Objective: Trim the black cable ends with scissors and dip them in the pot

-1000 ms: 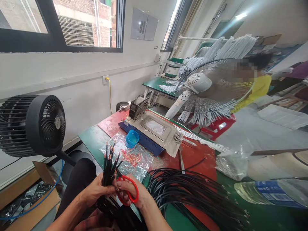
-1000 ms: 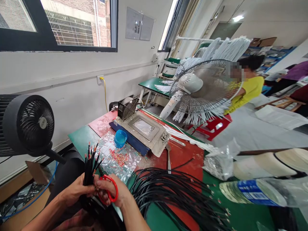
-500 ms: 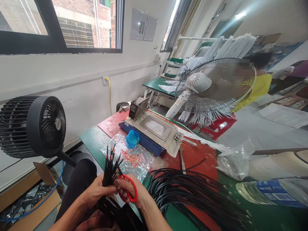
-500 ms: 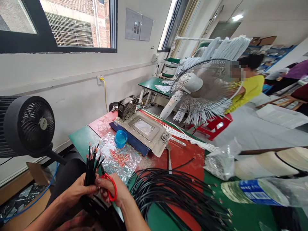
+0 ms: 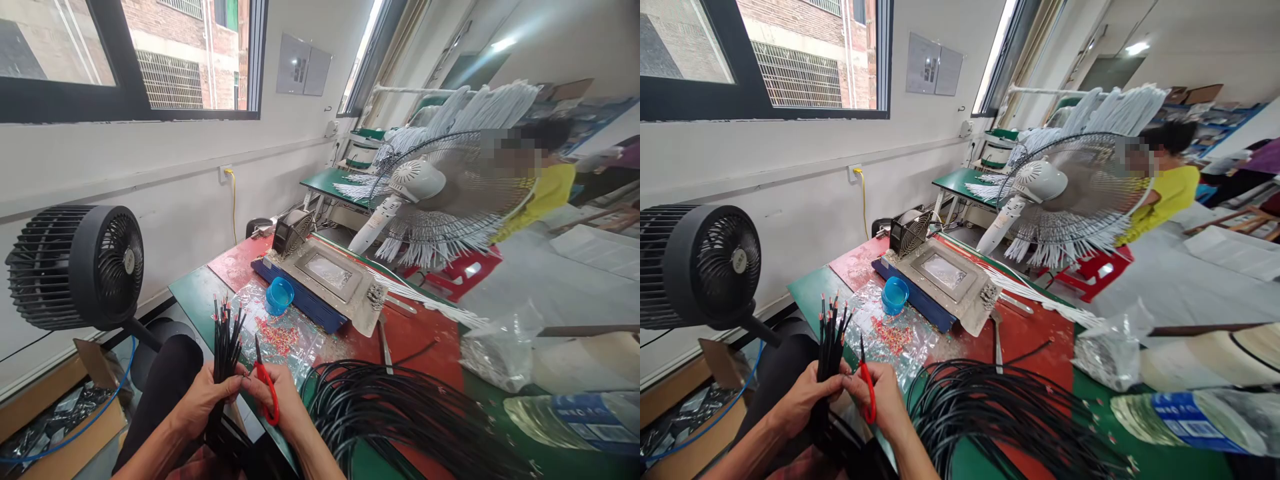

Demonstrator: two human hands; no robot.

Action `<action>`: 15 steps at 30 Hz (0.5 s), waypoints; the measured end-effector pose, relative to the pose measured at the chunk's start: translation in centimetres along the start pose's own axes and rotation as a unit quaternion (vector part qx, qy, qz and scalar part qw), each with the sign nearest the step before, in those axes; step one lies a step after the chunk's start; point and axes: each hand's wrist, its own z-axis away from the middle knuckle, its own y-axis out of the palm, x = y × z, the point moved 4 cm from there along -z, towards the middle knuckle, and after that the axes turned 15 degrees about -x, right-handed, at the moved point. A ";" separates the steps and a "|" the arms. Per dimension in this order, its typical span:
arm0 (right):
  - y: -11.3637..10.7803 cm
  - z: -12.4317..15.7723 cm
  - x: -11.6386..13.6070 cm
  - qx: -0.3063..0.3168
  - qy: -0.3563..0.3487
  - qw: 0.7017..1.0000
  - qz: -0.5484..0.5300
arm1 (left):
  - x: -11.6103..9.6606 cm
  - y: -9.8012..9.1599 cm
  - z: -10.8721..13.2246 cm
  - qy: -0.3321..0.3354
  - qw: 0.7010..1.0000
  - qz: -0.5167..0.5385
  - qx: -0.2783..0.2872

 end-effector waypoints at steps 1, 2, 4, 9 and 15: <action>0.0 -0.1 -0.1 -0.003 -0.007 1.000 0.008 | 0.1 0.0 0.0 0.002 1.000 -0.009 0.000; -0.1 -0.1 -0.2 -0.006 -0.013 1.000 0.012 | 0.1 0.0 0.0 0.003 1.000 -0.017 0.000; -0.2 -0.2 -0.3 -0.008 -0.018 1.000 0.013 | 0.2 -0.1 0.0 0.006 1.000 -0.019 0.001; 0.0 0.1 0.1 0.015 0.011 1.000 -0.005 | 0.2 -0.3 0.0 0.003 1.000 0.001 -0.002; 0.1 0.2 0.4 0.008 0.003 1.000 -0.022 | 0.1 0.0 0.2 -0.001 1.000 -0.004 0.016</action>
